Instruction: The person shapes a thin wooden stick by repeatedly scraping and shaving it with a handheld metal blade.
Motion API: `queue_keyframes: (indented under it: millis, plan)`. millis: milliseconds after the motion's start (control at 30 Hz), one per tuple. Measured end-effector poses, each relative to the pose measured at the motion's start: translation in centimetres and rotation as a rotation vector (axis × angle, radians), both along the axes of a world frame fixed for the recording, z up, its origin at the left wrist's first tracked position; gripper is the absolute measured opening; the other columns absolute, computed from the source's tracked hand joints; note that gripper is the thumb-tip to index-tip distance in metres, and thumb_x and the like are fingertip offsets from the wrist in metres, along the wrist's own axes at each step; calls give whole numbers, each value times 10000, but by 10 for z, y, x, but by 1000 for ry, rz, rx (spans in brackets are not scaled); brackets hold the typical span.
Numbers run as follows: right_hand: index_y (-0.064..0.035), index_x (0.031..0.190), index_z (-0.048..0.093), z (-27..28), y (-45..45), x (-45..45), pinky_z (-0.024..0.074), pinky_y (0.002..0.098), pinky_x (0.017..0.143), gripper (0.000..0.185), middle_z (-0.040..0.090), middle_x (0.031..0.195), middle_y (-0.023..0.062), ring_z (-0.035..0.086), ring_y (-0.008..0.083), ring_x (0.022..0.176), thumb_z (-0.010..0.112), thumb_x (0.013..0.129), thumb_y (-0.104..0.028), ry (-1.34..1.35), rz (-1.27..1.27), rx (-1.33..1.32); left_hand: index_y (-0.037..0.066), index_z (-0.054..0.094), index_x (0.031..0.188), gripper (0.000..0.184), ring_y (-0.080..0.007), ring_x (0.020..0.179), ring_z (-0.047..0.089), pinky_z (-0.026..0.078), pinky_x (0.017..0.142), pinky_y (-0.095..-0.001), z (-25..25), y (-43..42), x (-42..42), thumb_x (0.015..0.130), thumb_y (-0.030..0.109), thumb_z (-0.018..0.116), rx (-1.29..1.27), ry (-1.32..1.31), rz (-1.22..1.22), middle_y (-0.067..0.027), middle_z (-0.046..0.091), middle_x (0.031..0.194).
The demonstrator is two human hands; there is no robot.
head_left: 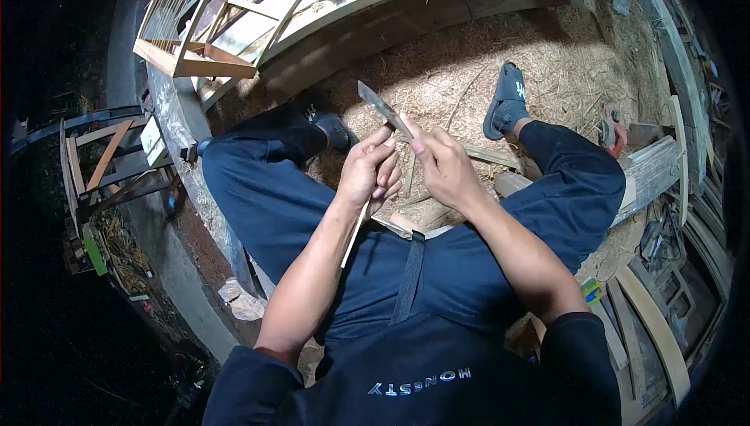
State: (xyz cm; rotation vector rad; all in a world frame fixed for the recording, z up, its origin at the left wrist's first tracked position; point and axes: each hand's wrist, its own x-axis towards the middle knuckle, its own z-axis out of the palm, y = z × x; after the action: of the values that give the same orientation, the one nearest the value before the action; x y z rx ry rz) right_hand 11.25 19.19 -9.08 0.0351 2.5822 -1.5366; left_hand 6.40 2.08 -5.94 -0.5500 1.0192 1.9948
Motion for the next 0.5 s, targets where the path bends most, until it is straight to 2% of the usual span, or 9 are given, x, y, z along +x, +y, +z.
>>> queue_keyframes:
  millis: [67, 133, 167, 233, 267, 333, 367, 433, 500]
  plan:
    - [-174, 1490, 496, 2, -3, 0, 518, 451, 760, 443, 622, 905, 217, 652, 377, 801, 449, 1062, -275, 23, -1, -2, 66, 447, 1455, 398, -79, 334, 288, 245, 349, -238, -6, -4, 0, 1061, 115, 415, -2, -14, 1, 23, 363, 489]
    - [-177, 1486, 506, -2, -6, 3, 522, 444, 752, 440, 630, 863, 217, 645, 383, 765, 463, 1058, -269, 66, -19, -13, 34, 463, 1436, 386, -85, 329, 297, 248, 342, -247, -2, -2, 0, 1061, 118, 422, -6, -19, 16, 11, 370, 482]
    - [-177, 1486, 506, -7, -5, 0, 522, 444, 752, 440, 630, 863, 217, 645, 383, 765, 463, 1058, -269, 65, -20, -13, 34, 500, 1357, 318, -85, 325, 292, 246, 341, -248, 2, 0, 2, 1061, 118, 421, 8, -1, -5, 12, 369, 481]
    - [-161, 1471, 525, -12, 1, -12, 527, 451, 754, 435, 659, 866, 231, 654, 399, 772, 486, 1047, -250, 110, -180, -127, 45, 549, 1188, 196, -84, 313, 274, 243, 338, -248, 7, 5, 4, 1060, 113, 417, 52, 18, -38, 16, 366, 480]
    - [-161, 1471, 525, -10, 2, -7, 527, 451, 754, 435, 659, 866, 231, 654, 399, 772, 486, 1047, -250, 110, -183, -124, 45, 549, 1188, 196, -84, 313, 274, 243, 338, -248, 4, 4, 3, 1060, 113, 417, 55, 18, -41, 16, 366, 480]
    - [-138, 1453, 540, 8, -1, -1, 531, 469, 769, 428, 685, 903, 251, 676, 422, 823, 498, 1037, -227, -80, -3, -57, 45, 538, 1245, 231, -84, 312, 274, 246, 340, -243, 3, 0, -1, 1062, 115, 414, 80, 8, 9, 18, 367, 480]
    - [-138, 1453, 540, 6, -2, -1, 531, 469, 769, 428, 685, 903, 251, 676, 422, 823, 498, 1037, -227, -80, -1, -56, 48, 535, 1197, 197, -82, 310, 275, 243, 338, -240, 4, -2, -2, 1065, 116, 405, 110, 23, -12, 17, 370, 480]
    - [-122, 1441, 548, -1, -8, -1, 536, 473, 766, 422, 694, 956, 262, 685, 423, 865, 501, 1034, -224, 97, -70, -147, 46, 533, 1197, 198, -81, 310, 277, 242, 337, -241, -2, -4, -1, 1066, 118, 401, 110, 15, 11, 17, 366, 480]
    - [-128, 1444, 545, 0, -9, -1, 536, 476, 759, 424, 694, 957, 260, 687, 421, 861, 503, 1033, -224, 90, -63, -124, 44, 531, 1196, 199, -80, 310, 279, 240, 337, -241, -5, -5, 0, 1067, 119, 398, 111, 6, 26, 18, 362, 480]
